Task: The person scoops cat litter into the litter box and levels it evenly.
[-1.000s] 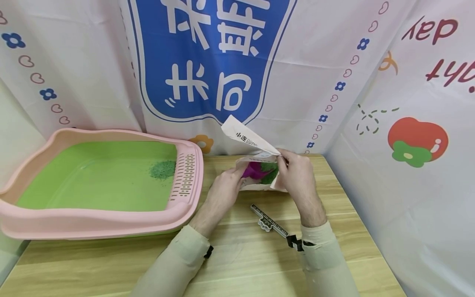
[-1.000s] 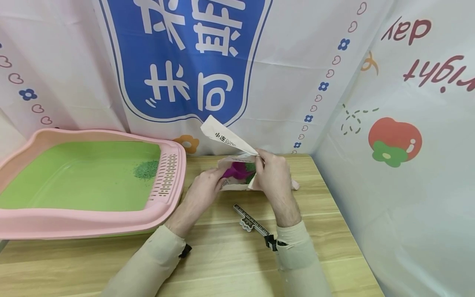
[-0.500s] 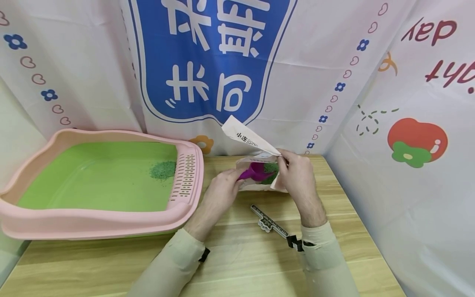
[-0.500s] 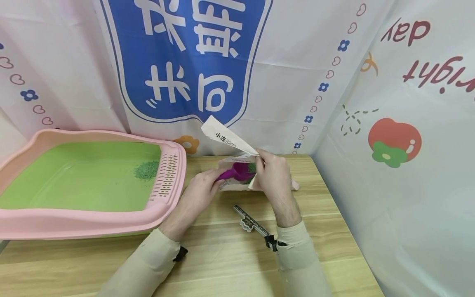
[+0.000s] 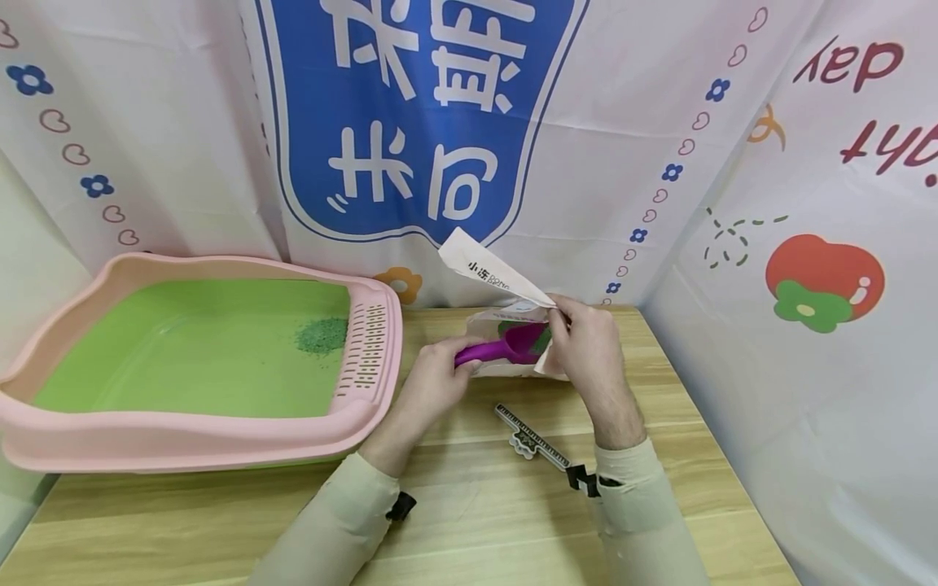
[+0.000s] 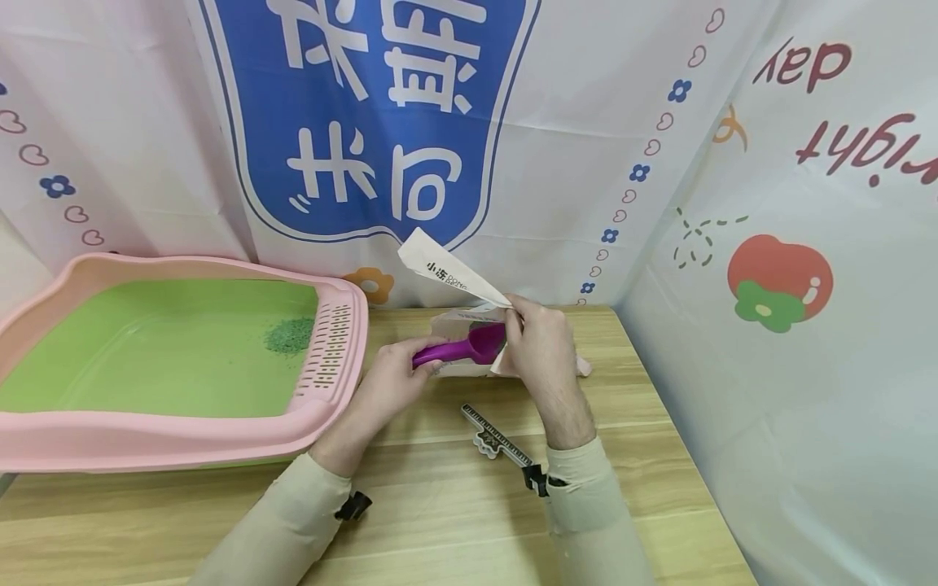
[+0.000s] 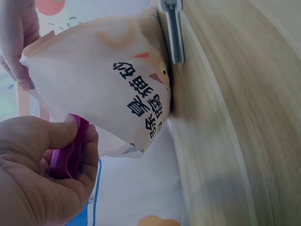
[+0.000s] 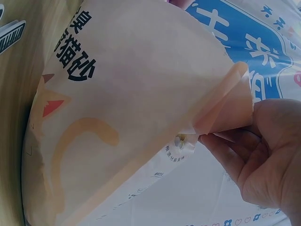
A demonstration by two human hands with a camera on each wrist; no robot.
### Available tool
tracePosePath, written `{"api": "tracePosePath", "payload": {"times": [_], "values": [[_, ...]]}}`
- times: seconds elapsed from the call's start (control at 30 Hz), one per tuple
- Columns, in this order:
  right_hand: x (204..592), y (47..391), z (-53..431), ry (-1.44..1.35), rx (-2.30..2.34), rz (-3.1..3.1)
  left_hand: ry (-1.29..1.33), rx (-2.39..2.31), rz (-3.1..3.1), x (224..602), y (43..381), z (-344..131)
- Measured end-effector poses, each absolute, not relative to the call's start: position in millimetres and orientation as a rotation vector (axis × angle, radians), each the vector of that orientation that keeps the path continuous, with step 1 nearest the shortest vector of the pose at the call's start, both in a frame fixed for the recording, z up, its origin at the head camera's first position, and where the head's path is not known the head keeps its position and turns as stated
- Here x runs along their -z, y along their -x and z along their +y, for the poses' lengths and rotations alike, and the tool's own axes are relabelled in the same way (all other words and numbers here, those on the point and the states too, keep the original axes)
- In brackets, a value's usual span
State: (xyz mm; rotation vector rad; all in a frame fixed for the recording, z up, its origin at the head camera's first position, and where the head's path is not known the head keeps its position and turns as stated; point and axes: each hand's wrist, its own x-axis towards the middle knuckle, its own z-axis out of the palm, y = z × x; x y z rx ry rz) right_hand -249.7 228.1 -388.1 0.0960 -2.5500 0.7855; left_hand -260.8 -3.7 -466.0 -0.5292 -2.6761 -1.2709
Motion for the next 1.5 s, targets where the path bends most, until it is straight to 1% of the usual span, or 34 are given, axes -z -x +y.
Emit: {"api": "tracePosePath", "payload": {"times": [0.47,1.13,1.23,1.43,1.5], "values": [[387.9,250.0,228.9,-0.096,-0.779,-2.55,0.496,1.283,-2.705,457.8,256.4,-9.3],[389.3,251.3,228.8,-0.093,-0.782,-2.557,0.497,1.157,-2.833,432.6,256.2,-51.6],[389.1,251.4,228.7,-0.094,-0.783,-2.557,0.466,1.22,-2.858,427.3,255.7,-58.8],[388.7,251.4,228.1,-0.083,-0.786,-2.563,0.323,1.488,-2.899,420.4,253.4,-70.6],[389.2,251.5,228.3,-0.079,-0.787,-2.565,0.317,1.516,-2.903,418.7,253.5,-74.2]]}}
